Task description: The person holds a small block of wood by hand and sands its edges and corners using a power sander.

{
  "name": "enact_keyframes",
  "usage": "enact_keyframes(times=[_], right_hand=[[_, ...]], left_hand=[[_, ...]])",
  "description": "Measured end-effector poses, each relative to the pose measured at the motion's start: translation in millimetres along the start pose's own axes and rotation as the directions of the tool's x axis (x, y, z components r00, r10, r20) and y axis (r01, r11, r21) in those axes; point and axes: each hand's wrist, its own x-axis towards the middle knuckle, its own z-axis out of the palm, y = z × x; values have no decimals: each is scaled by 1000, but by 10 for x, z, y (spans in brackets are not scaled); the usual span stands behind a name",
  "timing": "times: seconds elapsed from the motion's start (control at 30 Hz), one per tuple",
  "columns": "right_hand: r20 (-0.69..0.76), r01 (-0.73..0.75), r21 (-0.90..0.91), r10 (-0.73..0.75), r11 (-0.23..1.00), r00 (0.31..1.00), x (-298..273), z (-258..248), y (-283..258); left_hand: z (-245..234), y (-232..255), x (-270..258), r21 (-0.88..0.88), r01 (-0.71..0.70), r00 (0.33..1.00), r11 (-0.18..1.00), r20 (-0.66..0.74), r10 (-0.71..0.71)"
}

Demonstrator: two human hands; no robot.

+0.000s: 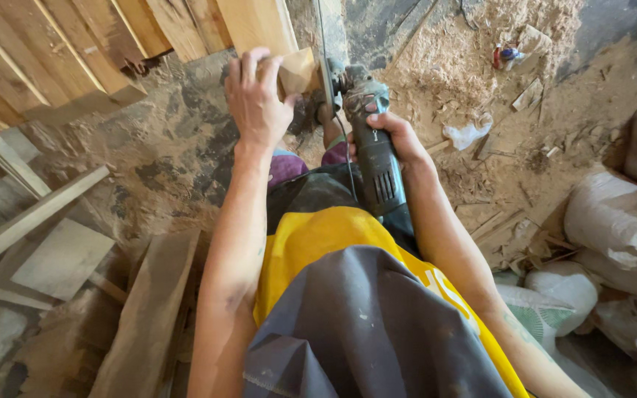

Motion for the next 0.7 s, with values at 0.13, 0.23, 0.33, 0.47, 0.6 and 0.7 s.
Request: enact_keyframes(times=[0.13, 0.23, 0.33, 0.47, 0.6, 0.7], right_hand=[[-9, 10, -42, -11, 999, 1000, 7, -29, -65], [-13, -28, -55, 27, 998, 1000, 19, -15, -80], [-40, -35, -90, 31, 995, 999, 25, 18, -132], [-93, -24, -138, 11, 990, 996, 62, 107, -264], [-148, -10, -160, -14, 987, 989, 147, 194, -374], [-164, -36, -147, 11, 989, 986, 85, 208, -337]], left_hand=[[-79, 26, 13, -39, -67, 998, 997, 3, 67], [-103, 33, 12, -33, -90, 995, 995, -50, 89], [-93, 51, 19, -51, -69, 997, 996, -33, 68], [-106, 65, 23, -44, -57, 997, 997, -46, 55], [-110, 99, 46, -21, -47, 999, 999, -27, 46], [-125, 125, 25, -35, -21, 1000, 999, -10, 21]])
